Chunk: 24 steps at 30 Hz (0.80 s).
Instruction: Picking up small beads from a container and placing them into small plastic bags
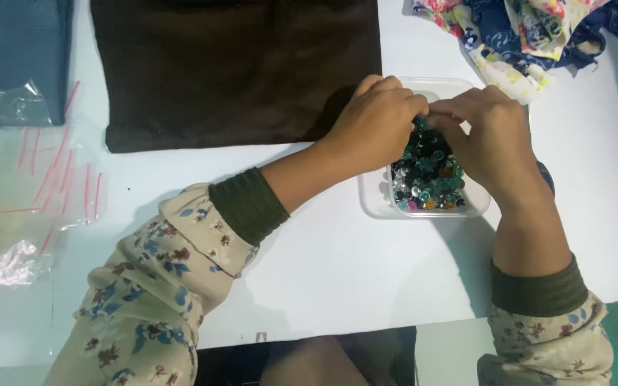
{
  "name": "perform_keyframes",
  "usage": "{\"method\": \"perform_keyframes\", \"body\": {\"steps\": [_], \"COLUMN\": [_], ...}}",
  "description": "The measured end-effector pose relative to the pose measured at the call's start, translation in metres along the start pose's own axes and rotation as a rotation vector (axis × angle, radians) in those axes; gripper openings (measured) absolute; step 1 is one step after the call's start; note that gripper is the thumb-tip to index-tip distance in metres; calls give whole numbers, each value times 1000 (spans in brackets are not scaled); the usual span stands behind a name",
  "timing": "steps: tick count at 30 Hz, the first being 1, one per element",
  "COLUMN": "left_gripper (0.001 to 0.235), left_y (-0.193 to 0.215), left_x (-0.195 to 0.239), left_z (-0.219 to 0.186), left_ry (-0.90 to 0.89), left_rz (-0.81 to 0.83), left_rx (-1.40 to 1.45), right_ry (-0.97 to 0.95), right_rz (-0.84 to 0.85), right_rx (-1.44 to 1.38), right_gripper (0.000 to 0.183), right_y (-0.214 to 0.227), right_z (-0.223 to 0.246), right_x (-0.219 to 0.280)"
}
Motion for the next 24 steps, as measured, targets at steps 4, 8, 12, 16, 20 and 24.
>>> {"method": "perform_keyframes", "body": {"steps": [4, 8, 12, 16, 20, 24], "left_gripper": [18, 20, 20, 26, 18, 27], "left_y": [2, 2, 4, 2, 4, 13], "left_x": [-1, -1, 1, 1, 2, 3], "left_z": [1, 1, 0, 3, 3, 1], "left_ry": [17, 65, 78, 77, 75, 82], "left_rz": [-21, 25, -21, -60, 41, -26], "left_rx": [9, 60, 72, 45, 131, 151], "right_ry": [13, -39, -37, -45, -109, -138], "right_rz": [33, 43, 35, 50, -8, -94], "right_rx": [88, 2, 25, 93, 50, -134], "right_gripper": [21, 26, 25, 27, 24, 19], "right_y": [-6, -2, -5, -11, -5, 3], "right_z": [0, 9, 6, -4, -1, 6], "right_x": [-2, -3, -2, 0, -3, -1]}}
Point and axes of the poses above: each hand's wrist, its own x-axis away from the middle knuckle, its own y-axis out of the back of the hand, z = x × y, the point moved 5 cm from there along -x, towards the middle knuckle, and after that the axes turned 12 degrees about -x, right-handed, at the moved point
